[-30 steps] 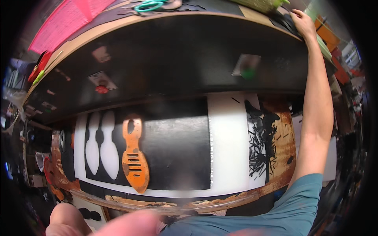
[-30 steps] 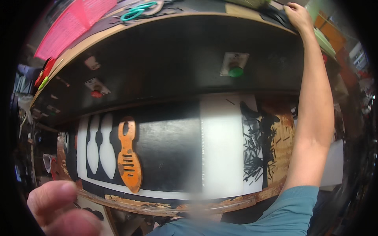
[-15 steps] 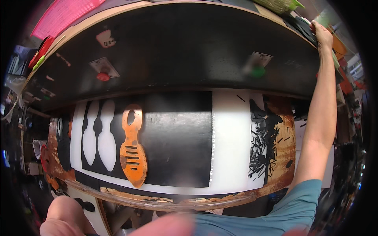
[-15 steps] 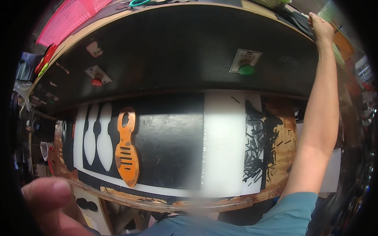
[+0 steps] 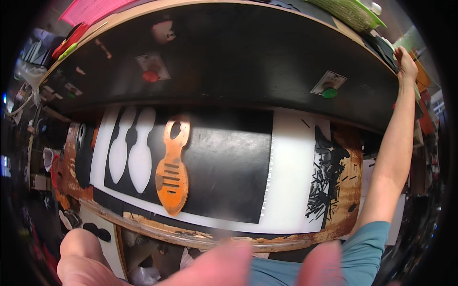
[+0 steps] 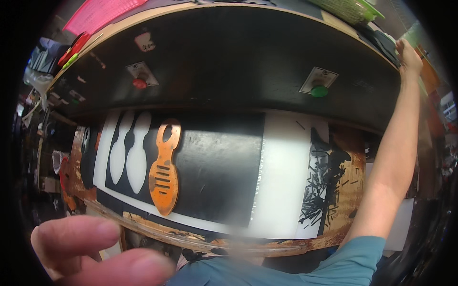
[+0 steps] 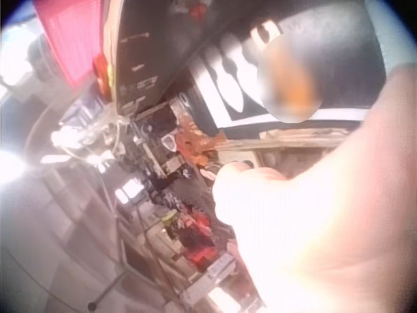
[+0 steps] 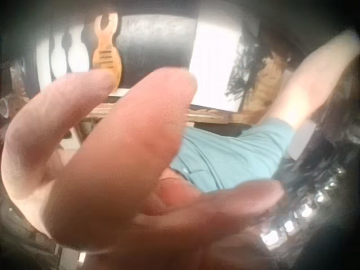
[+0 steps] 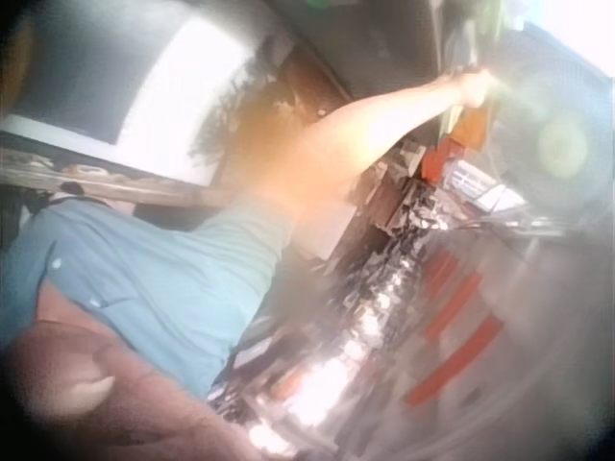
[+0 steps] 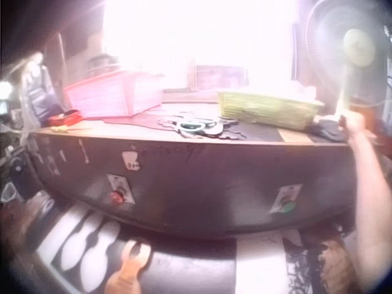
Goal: The person repeatedly presses white and black rubber cutouts into a heated press using a wooden paddle. They remove each pressed piece, place it aside, and continue the cycle with additional cutouts. The person also briefly handles a large black rubber sheet, folding it and setting it down.
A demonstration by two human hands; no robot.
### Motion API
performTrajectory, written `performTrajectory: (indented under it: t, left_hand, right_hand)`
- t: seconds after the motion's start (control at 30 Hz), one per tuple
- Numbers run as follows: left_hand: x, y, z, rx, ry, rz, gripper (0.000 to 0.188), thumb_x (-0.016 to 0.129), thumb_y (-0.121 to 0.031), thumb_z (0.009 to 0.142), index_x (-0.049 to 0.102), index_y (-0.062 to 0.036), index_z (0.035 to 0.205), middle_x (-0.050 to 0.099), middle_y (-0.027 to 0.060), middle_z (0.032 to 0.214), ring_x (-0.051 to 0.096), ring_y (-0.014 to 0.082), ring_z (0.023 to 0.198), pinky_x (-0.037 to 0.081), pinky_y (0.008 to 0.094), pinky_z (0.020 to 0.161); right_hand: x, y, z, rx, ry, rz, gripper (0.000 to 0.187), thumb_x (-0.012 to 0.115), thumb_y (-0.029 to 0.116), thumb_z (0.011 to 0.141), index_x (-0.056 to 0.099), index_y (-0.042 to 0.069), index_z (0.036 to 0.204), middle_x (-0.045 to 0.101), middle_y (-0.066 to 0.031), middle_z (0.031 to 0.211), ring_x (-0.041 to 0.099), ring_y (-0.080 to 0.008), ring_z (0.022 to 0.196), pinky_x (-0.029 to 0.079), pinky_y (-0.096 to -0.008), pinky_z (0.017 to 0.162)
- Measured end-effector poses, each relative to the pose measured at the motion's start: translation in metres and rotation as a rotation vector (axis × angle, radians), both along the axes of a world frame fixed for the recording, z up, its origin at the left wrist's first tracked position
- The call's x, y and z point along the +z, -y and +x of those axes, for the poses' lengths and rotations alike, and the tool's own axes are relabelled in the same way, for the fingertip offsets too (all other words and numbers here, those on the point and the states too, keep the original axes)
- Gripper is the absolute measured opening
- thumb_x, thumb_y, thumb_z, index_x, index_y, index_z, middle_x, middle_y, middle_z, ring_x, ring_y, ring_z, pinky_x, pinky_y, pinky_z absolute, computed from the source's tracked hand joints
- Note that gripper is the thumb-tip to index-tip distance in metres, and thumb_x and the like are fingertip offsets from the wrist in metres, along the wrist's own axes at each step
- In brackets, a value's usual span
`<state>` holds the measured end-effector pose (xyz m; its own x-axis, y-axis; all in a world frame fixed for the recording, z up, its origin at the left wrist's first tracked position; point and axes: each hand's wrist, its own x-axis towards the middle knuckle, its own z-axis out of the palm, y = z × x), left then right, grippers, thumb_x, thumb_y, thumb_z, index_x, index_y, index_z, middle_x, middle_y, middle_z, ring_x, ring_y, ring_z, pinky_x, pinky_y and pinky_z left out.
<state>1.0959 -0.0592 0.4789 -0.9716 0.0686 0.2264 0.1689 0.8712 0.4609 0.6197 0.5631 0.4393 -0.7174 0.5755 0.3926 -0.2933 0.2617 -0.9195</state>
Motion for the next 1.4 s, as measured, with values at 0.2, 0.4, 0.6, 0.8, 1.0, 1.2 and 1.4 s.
performTrajectory:
  t: [0.2,0.4,0.6,0.8,1.0,1.2,1.4]
  left_hand:
    - [-0.003,0.000,0.000,-0.023,-0.003,-0.029,0.025,0.076,0.000,0.082,0.076,0.0045,0.107,0.077,0.0124,0.096,0.069,0.0179,0.074,0.056,0.0316,0.093]
    - [-0.007,-0.004,-0.001,-0.015,-0.001,-0.029,0.026,0.075,0.000,0.082,0.076,0.0046,0.108,0.077,0.0134,0.098,0.070,0.0195,0.076,0.056,0.0325,0.093]
    - [-0.008,0.002,0.011,-0.017,-0.019,-0.040,0.027,0.074,0.001,0.083,0.075,0.0048,0.110,0.077,0.0143,0.099,0.070,0.0211,0.078,0.057,0.0335,0.093]
    - [-0.008,0.007,0.015,-0.016,-0.033,-0.066,0.028,0.072,0.001,0.084,0.075,0.0050,0.111,0.077,0.0153,0.100,0.071,0.0227,0.080,0.057,0.0344,0.093]
    - [-0.011,0.007,0.020,-0.014,-0.039,-0.057,0.028,0.071,0.001,0.085,0.075,0.0051,0.113,0.077,0.0162,0.102,0.071,0.0243,0.082,0.057,0.0354,0.093]
    - [-0.012,0.015,0.027,-0.031,-0.059,-0.064,0.029,0.070,0.002,0.086,0.075,0.0053,0.114,0.077,0.0172,0.103,0.072,0.0258,0.084,0.057,0.0363,0.093]
    - [-0.019,0.020,0.028,-0.042,-0.056,-0.081,0.030,0.069,0.002,0.086,0.074,0.0055,0.116,0.077,0.0181,0.105,0.072,0.0274,0.086,0.057,0.0373,0.093]
  right_hand:
    - [0.001,0.004,-0.009,-0.033,-0.047,-0.047,0.022,0.077,0.030,0.101,0.081,0.009,0.106,0.083,-0.0038,0.103,0.078,-0.0152,0.096,0.054,-0.0283,0.089]
    - [0.002,0.026,0.007,0.019,-0.111,-0.013,0.020,0.077,0.029,0.100,0.081,0.010,0.103,0.083,-0.0038,0.101,0.078,-0.0148,0.094,0.055,-0.0266,0.086]
    - [0.007,-0.004,-0.015,0.043,-0.120,-0.098,0.020,0.077,0.023,0.101,0.079,0.004,0.107,0.082,-0.0084,0.105,0.078,-0.0186,0.096,0.060,-0.0303,0.089]
    - [0.006,-0.028,-0.028,0.030,-0.041,-0.008,0.024,0.076,0.021,0.102,0.077,-0.001,0.113,0.081,-0.0119,0.108,0.078,-0.0216,0.100,0.062,-0.0320,0.096]
    - [0.001,-0.008,-0.015,-0.010,-0.102,-0.084,0.025,0.076,0.032,0.101,0.081,0.008,0.108,0.082,-0.0037,0.105,0.077,-0.0165,0.099,0.054,-0.0310,0.097]
    - [0.002,-0.039,-0.034,-0.022,0.020,-0.027,0.028,0.075,0.035,0.102,0.080,0.010,0.112,0.082,-0.0022,0.109,0.076,-0.0153,0.102,0.052,-0.0312,0.098]
    - [0.001,-0.056,-0.050,0.055,-0.118,-0.048,0.035,0.074,0.038,0.103,0.078,0.009,0.122,0.080,-0.0042,0.120,0.075,-0.0173,0.113,0.049,-0.0333,0.108]
